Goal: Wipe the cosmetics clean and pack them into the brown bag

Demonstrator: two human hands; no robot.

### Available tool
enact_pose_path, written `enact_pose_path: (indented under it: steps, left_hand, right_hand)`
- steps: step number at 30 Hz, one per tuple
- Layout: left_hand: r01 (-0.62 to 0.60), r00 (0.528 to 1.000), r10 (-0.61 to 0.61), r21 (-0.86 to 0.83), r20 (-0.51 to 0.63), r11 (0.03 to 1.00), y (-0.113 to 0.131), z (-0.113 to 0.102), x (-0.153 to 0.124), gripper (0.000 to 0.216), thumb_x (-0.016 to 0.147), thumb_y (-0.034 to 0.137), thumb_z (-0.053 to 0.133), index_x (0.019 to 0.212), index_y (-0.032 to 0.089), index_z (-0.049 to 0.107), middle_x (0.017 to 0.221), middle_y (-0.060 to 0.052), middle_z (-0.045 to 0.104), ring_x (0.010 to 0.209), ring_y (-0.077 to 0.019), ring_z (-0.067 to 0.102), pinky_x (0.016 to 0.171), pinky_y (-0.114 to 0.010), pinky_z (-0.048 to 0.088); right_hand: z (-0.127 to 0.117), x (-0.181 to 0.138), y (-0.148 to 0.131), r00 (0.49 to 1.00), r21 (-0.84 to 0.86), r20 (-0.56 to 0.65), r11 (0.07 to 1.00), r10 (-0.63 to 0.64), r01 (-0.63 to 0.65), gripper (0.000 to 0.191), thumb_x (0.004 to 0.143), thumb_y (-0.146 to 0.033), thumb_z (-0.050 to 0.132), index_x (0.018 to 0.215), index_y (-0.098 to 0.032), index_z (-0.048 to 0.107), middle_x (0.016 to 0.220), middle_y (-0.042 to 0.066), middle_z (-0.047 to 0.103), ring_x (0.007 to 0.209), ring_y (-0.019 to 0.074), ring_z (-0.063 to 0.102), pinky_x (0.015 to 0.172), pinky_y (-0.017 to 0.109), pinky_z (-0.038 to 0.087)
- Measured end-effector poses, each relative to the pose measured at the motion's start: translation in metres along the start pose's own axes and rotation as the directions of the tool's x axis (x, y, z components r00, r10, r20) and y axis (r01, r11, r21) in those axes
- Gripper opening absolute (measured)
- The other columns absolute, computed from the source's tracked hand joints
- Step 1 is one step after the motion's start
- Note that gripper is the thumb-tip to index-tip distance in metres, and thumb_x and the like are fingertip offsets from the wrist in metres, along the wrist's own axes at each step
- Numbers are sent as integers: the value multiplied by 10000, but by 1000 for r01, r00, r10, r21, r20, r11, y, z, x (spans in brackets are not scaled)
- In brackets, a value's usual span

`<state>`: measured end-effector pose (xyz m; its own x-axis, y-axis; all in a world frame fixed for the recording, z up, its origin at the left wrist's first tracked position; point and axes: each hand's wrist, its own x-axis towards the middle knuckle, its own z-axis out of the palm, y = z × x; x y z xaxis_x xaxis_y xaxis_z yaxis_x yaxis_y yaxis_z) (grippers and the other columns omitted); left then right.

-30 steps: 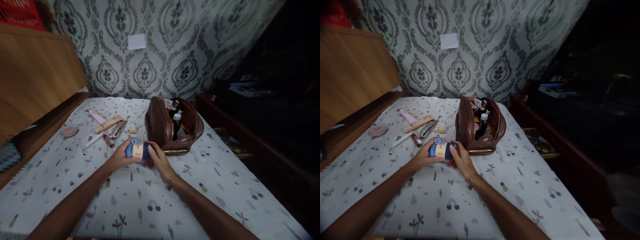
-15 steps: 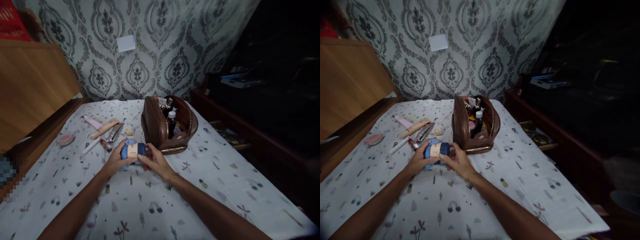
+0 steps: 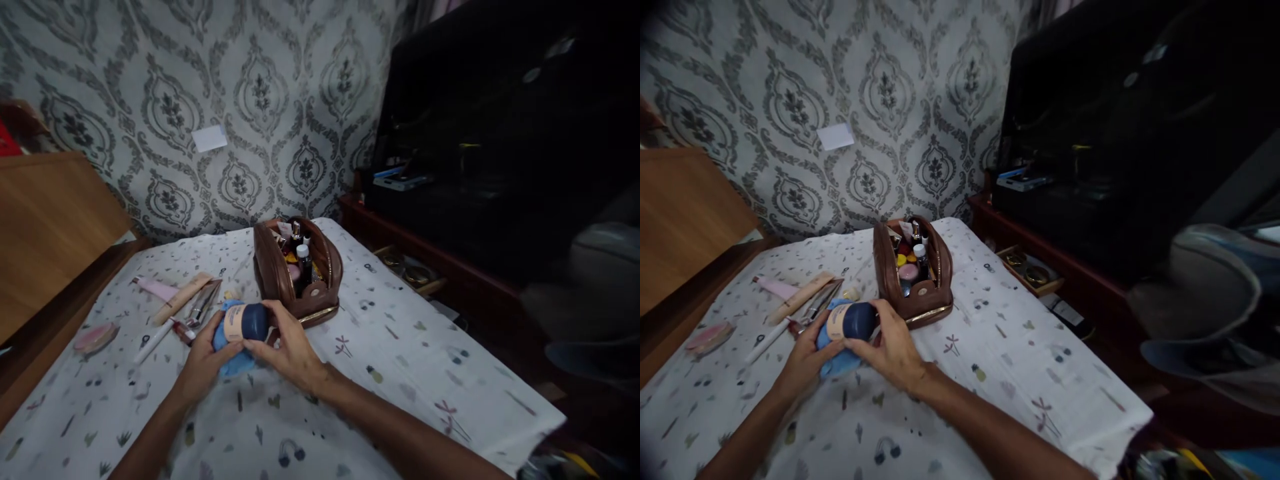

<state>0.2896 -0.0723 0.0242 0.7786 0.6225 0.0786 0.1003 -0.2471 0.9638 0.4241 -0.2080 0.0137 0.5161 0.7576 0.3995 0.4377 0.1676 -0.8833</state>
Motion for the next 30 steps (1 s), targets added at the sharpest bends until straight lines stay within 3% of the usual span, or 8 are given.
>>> enact_pose_path:
  steps: [7, 11, 15, 19, 21, 24, 27, 30]
  left_hand:
    - [9, 998, -11, 36, 62, 999, 36, 6, 4, 377, 734, 468, 736, 961, 186, 633, 682, -11, 665, 591, -197, 629, 550, -289, 534]
    - [-209, 978, 211, 173, 11, 962, 58, 14, 20, 321, 836, 491, 617, 729, 193, 564, 609, 17, 563, 547, -146, 540, 516, -241, 445]
    - [-388, 912, 406, 446, 58, 807, 89, 27, 54, 405, 930, 461, 450, 620, 201, 441, 583, 26, 438, 574, -135, 458, 566, -242, 383]
    - [-553, 810, 537, 609, 234, 569, 114, 38, 101, 301, 900, 359, 435, 667, 186, 516, 863, -56, 590, 846, -199, 578, 799, -299, 443]
    - [-536, 824, 504, 647, 259, 542, 122, 41, 124, 199, 861, 295, 438, 825, 178, 595, 942, -73, 635, 904, -221, 601, 838, -320, 458]
    - [-549, 831, 409, 673, 377, 496, 130, 44, 157, 385, 818, 213, 424, 1157, 196, 606, 1105, -57, 682, 996, -228, 625, 909, -337, 466]
    - [-662, 748, 302, 637, 591, 395, 137, 46, 186, 519, 786, 166, 420, 1268, 229, 602, 1270, -42, 658, 1134, -233, 605, 1001, -338, 436]
    - [-729, 662, 130, 593, 738, 342, 145, 51, 209, 504, 727, 129, 439, 1151, 229, 692, 1252, -35, 680, 1134, -241, 618, 990, -313, 444]
  right_hand:
    - [-26, 2, -23, 980, -139, -49, 973, -190, 182, 498, 830, -398, 685, 1252, -222, 489, 1148, 109, 591, 1026, 260, 629, 859, 377, 546]
    - [-48, 6, -31, 971, -164, -114, 968, -210, 190, 522, 825, -415, 686, 1274, -236, 489, 1198, 118, 596, 1042, 274, 633, 861, 392, 547]
    - [-70, 14, -33, 970, -141, -182, 981, -159, 134, 519, 790, -403, 719, 1230, -227, 510, 1172, 114, 626, 1041, 274, 637, 850, 395, 552]
    - [-91, 23, -35, 966, -40, -251, 998, -52, 44, 512, 757, -412, 737, 1173, -208, 519, 1102, 106, 657, 929, 241, 660, 767, 361, 562]
    - [-102, 27, -37, 958, -10, -284, 1000, -27, 26, 516, 747, -440, 739, 1152, -201, 525, 1067, 96, 663, 889, 226, 661, 737, 344, 558]
    - [-120, 38, -37, 939, -60, -344, 998, -24, 3, 537, 722, -486, 751, 1122, -194, 544, 1061, 92, 664, 853, 215, 658, 713, 336, 549]
    - [-138, 57, -35, 920, -184, -382, 983, -83, 12, 539, 723, -514, 741, 1112, -190, 557, 1054, 89, 666, 823, 206, 643, 704, 341, 534]
    - [-152, 82, -34, 915, -335, -372, 942, -158, 26, 561, 714, -522, 748, 1119, -179, 565, 1008, 76, 670, 858, 223, 628, 736, 356, 515]
